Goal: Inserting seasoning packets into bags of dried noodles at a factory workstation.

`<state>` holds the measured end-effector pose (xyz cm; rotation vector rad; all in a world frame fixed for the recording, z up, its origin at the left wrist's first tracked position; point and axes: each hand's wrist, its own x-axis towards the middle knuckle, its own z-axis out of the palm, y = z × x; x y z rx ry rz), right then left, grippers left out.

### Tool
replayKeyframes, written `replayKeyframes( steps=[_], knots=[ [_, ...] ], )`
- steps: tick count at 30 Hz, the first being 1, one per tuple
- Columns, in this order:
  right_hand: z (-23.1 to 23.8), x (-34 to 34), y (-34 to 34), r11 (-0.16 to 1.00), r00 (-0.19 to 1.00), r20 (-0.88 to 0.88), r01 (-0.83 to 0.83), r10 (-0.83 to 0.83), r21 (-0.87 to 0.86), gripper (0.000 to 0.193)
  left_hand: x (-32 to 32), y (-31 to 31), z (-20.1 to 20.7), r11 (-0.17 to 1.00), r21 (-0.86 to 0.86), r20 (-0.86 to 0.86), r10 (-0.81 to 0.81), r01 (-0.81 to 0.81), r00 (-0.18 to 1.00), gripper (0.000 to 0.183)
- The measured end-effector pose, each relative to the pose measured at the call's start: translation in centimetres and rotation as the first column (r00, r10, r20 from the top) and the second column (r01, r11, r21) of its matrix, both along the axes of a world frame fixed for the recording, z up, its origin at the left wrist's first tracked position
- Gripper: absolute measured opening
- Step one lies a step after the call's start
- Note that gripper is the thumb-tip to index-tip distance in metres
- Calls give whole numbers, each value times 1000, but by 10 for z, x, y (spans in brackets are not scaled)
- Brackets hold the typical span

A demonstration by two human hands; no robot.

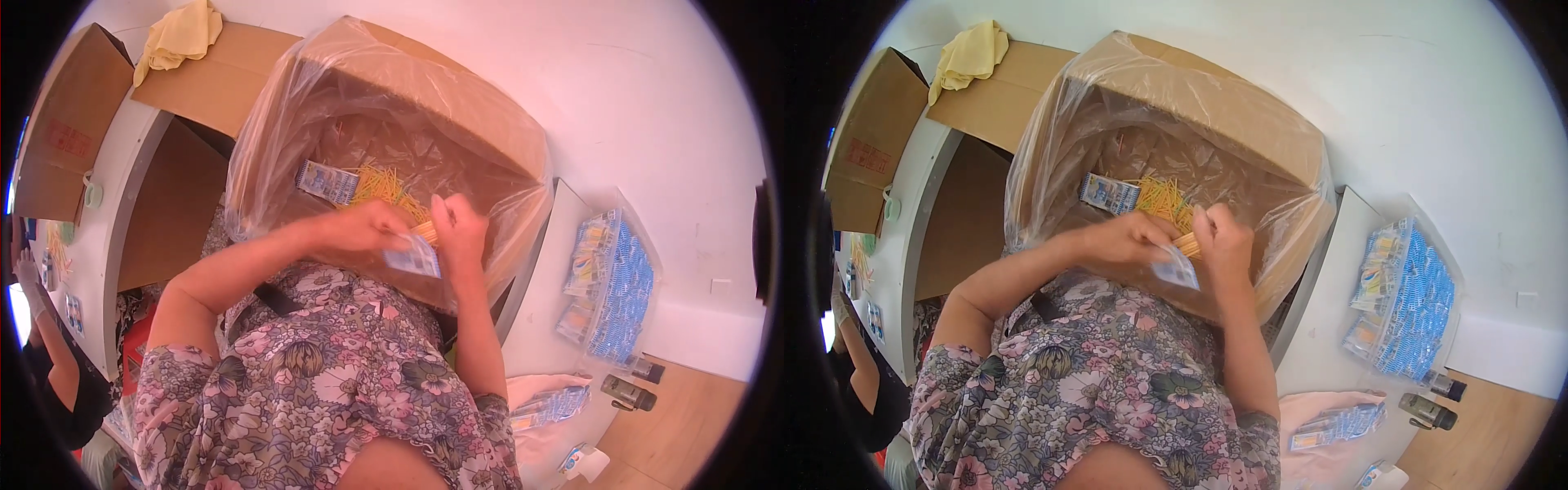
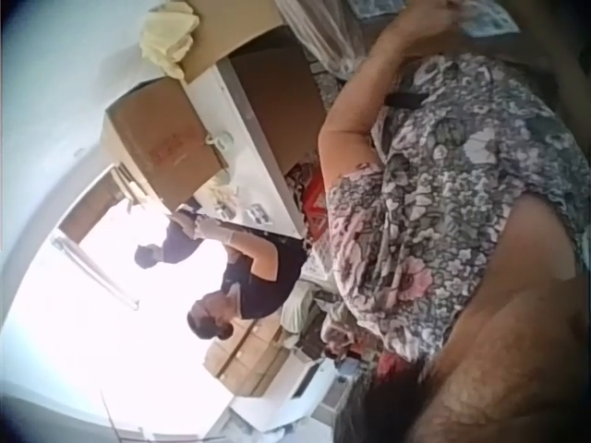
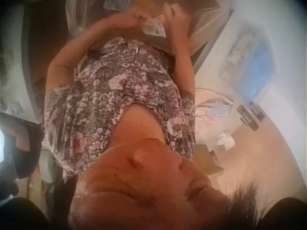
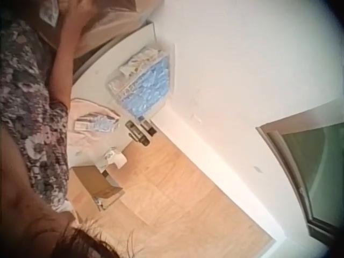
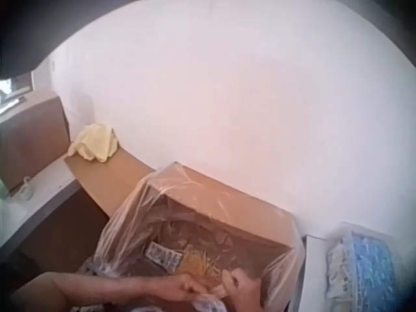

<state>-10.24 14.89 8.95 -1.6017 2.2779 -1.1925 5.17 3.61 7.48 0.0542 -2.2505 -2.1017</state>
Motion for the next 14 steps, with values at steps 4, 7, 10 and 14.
replayKeyframes(
  steps=[4,7,10,14],
  knots=[
    [-24,0,9,931,971,-157,-119,182,344,16,19,-39,-14,958,173,82,216,-228,973,18],
    [-56,13,19,853,939,-156,-198,307,483,15,19,-45,-13,916,237,196,281,-323,940,19],
    [-44,8,17,870,949,-101,-226,298,438,20,14,-42,-17,895,285,177,302,-343,937,21],
    [-8,-14,13,958,756,653,-153,-45,243,22,5,-34,-8,842,446,163,257,-304,953,25]
  ],
)
